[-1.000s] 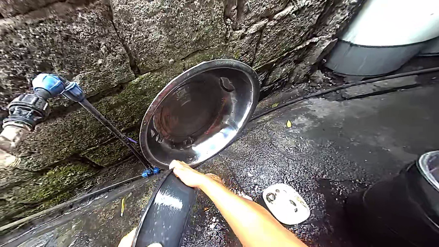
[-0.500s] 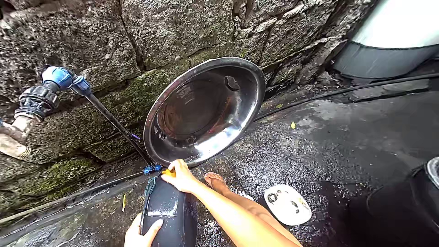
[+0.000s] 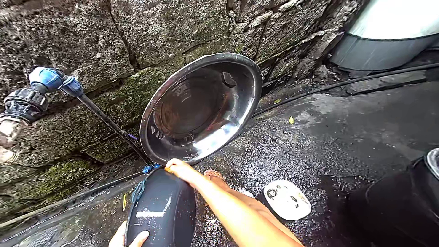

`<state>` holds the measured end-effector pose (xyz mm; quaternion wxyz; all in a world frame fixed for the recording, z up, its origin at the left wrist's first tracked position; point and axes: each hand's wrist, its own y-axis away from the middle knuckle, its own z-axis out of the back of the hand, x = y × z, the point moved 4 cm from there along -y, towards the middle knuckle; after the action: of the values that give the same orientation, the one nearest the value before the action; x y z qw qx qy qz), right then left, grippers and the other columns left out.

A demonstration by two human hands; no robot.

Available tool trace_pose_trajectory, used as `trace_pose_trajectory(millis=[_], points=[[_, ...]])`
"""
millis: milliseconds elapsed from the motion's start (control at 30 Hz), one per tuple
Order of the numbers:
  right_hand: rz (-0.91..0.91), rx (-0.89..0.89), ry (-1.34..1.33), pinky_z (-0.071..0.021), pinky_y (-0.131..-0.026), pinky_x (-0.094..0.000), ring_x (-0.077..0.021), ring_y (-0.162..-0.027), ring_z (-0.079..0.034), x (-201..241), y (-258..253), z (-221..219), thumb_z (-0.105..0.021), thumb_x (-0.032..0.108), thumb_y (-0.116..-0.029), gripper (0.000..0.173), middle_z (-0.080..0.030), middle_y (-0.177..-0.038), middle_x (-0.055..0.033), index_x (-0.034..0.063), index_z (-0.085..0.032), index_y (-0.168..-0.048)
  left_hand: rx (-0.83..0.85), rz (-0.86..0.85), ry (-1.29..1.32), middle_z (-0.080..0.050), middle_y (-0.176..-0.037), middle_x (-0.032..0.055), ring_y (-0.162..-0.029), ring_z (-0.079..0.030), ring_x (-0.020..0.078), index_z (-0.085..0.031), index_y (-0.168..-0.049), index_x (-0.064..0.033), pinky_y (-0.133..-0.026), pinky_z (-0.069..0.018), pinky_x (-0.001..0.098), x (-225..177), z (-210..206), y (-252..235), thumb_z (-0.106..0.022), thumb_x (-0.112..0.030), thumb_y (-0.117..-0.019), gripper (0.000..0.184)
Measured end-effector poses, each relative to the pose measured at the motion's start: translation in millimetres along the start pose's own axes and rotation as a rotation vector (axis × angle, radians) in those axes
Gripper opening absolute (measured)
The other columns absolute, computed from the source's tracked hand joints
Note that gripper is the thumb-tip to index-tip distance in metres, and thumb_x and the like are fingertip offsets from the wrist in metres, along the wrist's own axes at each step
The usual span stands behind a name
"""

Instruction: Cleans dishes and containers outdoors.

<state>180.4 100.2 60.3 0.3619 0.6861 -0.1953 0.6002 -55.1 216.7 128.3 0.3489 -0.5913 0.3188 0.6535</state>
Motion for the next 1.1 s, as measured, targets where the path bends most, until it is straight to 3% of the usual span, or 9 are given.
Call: trace_pose_trajectory(millis=[67, 200, 267, 367, 567, 633, 767, 933, 1100], points=[[-0.143, -0.043, -0.263, -0.049, -0.077, -0.0378, -0.0162, -0.088, -0.059, -19.9, 7.9, 9.7, -0.039, 0.027, -0.1084, 0.031, -0.063, -0.103, -0.0083, 0.0112, -0.063, -0.12, -0.089, -0.046, 0.062, -0.074, -0.088, -0.0135, -0.081, -0.071, -0.0021, -0.054, -0.114, -0.0026, -0.077, -0.0617, 0.0199, -4.9, 10.6, -2.2, -0.059, 0.011, -0.0821, 0.035], [-0.227, -0.241, -0.58, -0.052, -0.084, -0.0436, -0.0226, -0.097, -0.063, -27.2, 19.7, -11.5, -0.026, 0.036, -0.1138, 0.047, -0.065, -0.113, -0.0135, 0.0128, -0.06, -0.137, -0.353, -0.022, 0.139, -0.069, -0.093, -0.0093, -0.083, -0.069, -0.0034, -0.043, -0.129, 0.0015, -0.08, -0.0611, 0.0199, 4.7, 31.7, -19.4, -0.041, -0.009, -0.1039, 0.028], [-0.137, -0.298, -0.54, -0.0472, -0.102, -0.048, -0.0264, -0.123, -0.058, -24.0, 31.1, -35.7, -0.024, 0.032, -0.1135, 0.049, -0.058, -0.139, -0.0173, 0.0126, -0.049, -0.15, -0.464, 0.001, 0.207, -0.068, -0.097, -0.007, -0.088, -0.069, -0.0017, -0.043, -0.133, -0.0011, -0.083, -0.0606, 0.0229, 14.0, 38.1, -28.3, -0.032, -0.019, -0.1101, 0.031], [0.146, -0.238, -0.067, -0.0217, -0.126, -0.0497, -0.0364, -0.156, -0.021, -17.9, 62.3, -82.7, -0.029, 0.018, -0.1052, 0.06, -0.021, -0.167, -0.0266, -0.0001, -0.023, -0.162, -0.546, 0.06, 0.267, -0.069, -0.102, -0.0017, -0.092, -0.07, 0.0026, -0.043, -0.137, -0.0021, -0.085, -0.0608, 0.0275, 18.2, 29.2, -35.2, -0.03, -0.029, -0.1124, 0.039], [0.525, -0.162, 0.341, -0.0195, -0.128, -0.0508, -0.0331, -0.155, -0.028, 8.7, 61.3, -87.8, -0.033, 0.02, -0.1073, 0.052, -0.039, -0.163, -0.0169, 0.0001, -0.045, -0.154, -0.324, 0.301, -0.064, -0.072, -0.084, 0.0034, -0.074, -0.071, 0.0061, -0.06, -0.115, 0.0042, -0.072, -0.0621, 0.0276, 28.9, -4.8, -25.0, -0.053, -0.02, -0.1061, 0.027], [0.425, -0.249, 0.303, -0.0197, -0.128, -0.051, -0.0321, -0.154, -0.03, -2.7, 34.3, -57.3, -0.028, 0.022, -0.11, 0.051, -0.041, -0.162, -0.0154, 0.002, -0.046, -0.153, -0.255, 0.307, -0.022, -0.072, -0.081, 0.001, -0.072, -0.072, 0.0054, -0.06, -0.113, 0.0026, -0.07, -0.0627, 0.0262, 28.4, -15.1, -16.8, -0.052, -0.014, -0.1047, 0.02], [-0.087, -0.287, 0.196, -0.016, -0.129, -0.0485, -0.0346, -0.158, -0.016, -43.5, 42.1, -50.0, -0.024, 0.029, -0.1125, 0.059, -0.016, -0.17, -0.0226, -0.0009, -0.018, -0.163, -0.341, 0.137, 0.089, -0.073, -0.08, -0.0042, -0.072, -0.072, 0.0027, -0.057, -0.113, 0.0009, -0.07, -0.0633, 0.024, 19.0, 2.4, -22.3, -0.045, -0.011, -0.1053, 0.018], [0.198, -0.216, 0.183, -0.013, -0.13, -0.0469, -0.0364, -0.158, -0.018, -6.9, 90.6, -93.2, -0.03, 0.021, -0.1079, 0.059, -0.023, -0.167, -0.0256, -0.009, -0.025, -0.158, -0.348, 0.18, -0.034, -0.071, -0.083, -0.0022, -0.074, -0.071, 0.0012, -0.058, -0.116, 0.0042, -0.073, -0.0618, 0.0228, 23.4, -2.4, -26.5, -0.05, -0.016, -0.1051, 0.024], [0.192, -0.278, 0.192, -0.0213, -0.126, -0.0528, -0.035, -0.154, -0.028, 17.7, 32.0, -21.2, -0.037, 0.025, -0.1095, 0.052, -0.034, -0.165, -0.0188, 0.0044, -0.039, -0.157, -0.169, 0.201, 0.0, -0.072, -0.079, -0.0051, -0.072, -0.071, 0.0019, -0.057, -0.111, 0.001, -0.071, -0.0627, 0.0227, 15.1, -16.8, -17.5, -0.052, -0.008, -0.0997, 0.015]])
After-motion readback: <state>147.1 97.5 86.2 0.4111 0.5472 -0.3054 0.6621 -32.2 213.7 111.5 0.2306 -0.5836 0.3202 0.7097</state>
